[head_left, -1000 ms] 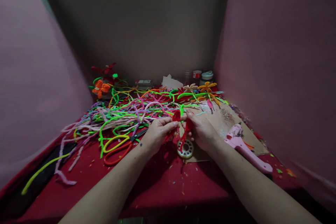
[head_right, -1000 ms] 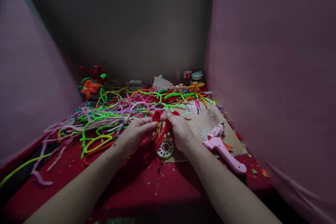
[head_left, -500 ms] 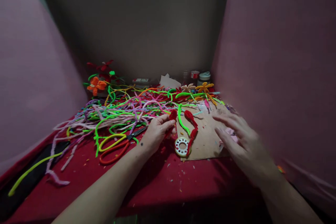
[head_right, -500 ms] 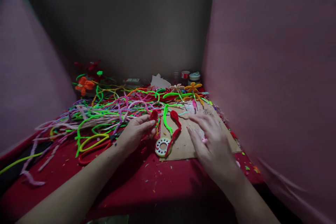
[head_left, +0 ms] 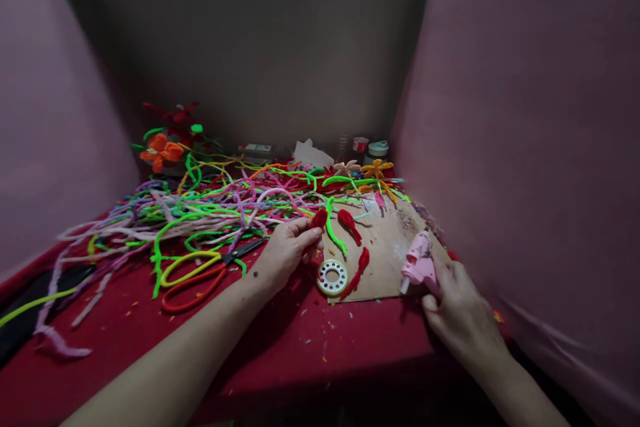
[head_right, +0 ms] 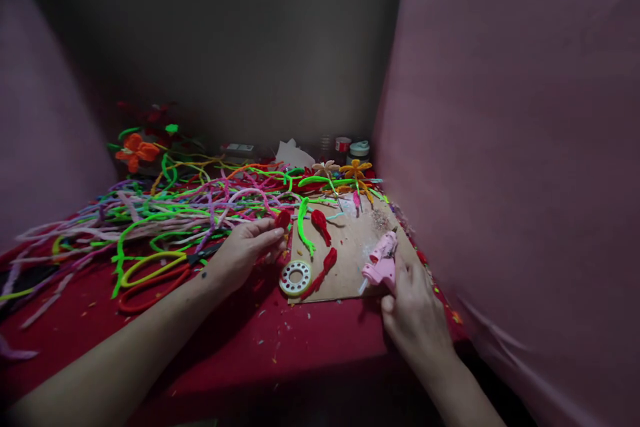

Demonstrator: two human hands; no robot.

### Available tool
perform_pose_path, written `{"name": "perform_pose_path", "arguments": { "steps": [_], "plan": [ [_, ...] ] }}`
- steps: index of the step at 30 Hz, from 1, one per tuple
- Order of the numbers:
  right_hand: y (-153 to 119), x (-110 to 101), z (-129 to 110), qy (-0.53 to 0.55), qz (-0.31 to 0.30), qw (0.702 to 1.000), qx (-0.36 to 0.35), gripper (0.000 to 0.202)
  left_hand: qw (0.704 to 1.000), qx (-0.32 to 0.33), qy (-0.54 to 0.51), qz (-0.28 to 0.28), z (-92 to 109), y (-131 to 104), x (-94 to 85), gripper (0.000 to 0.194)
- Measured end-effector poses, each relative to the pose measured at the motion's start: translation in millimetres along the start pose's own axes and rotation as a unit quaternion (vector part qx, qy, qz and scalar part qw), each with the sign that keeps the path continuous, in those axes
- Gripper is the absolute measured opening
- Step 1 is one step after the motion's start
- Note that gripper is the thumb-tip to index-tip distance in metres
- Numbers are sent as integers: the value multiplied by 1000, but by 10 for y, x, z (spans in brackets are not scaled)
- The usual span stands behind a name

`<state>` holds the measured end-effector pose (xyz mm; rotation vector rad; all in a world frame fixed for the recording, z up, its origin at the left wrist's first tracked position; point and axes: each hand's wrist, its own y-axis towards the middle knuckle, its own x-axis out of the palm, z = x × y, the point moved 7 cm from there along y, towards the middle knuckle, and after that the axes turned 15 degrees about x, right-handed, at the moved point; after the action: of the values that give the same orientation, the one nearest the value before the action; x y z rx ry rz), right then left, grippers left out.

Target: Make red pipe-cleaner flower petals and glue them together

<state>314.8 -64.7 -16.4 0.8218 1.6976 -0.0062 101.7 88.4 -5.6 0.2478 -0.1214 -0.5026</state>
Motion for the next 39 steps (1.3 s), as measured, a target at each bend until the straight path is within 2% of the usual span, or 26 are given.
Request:
{"name": "perform_pose_path", "arguments": {
  "steps": [3,5,6,8,10,11,12,15,19,23,26,30,34,39],
  "plan": [
    [-56,-194,-50,191,11,982,0,39,1000,12,-19,6,22,0,-2,16],
    [-60,-235,-110,335,-55,940,33,28,999,18,-45,9,53,-6,13,14],
    [-44,-278,-109,418,-52,904,79,27,998,18,-62,13,69,-9,16,14],
    [7,-237,-246,553,-126,811,144,24,995,13,-96,34,97,-12,4,15],
    [106,-235,-497,656,-177,719,149,15,990,4,-128,60,113,-8,-29,18],
    [176,-247,-625,682,-187,693,144,15,987,0,-143,72,117,-1,-50,18],
    [249,-249,-767,691,-206,680,131,16,984,-3,-158,84,118,9,-76,18],
    [473,-260,-1144,682,-237,688,66,13,973,7,-195,124,116,58,-186,17],
    [668,-118,-1359,591,-228,772,48,20,968,-9,-193,158,39,118,-338,17],
    [679,130,-1361,561,-223,797,31,20,972,-19,-183,147,-11,157,-393,14],
    [619,290,-1310,538,-245,806,19,21,972,-26,-190,135,-11,155,-379,14],
    [574,290,-1283,501,-241,831,-22,19,974,-36,-179,131,-5,134,-375,10],
    [553,315,-1302,483,-273,831,-34,21,981,-27,-152,118,-13,132,-390,12],
    [559,353,-1276,476,-267,837,-24,23,983,-28,-138,115,-30,134,-405,10]
  ]
}}
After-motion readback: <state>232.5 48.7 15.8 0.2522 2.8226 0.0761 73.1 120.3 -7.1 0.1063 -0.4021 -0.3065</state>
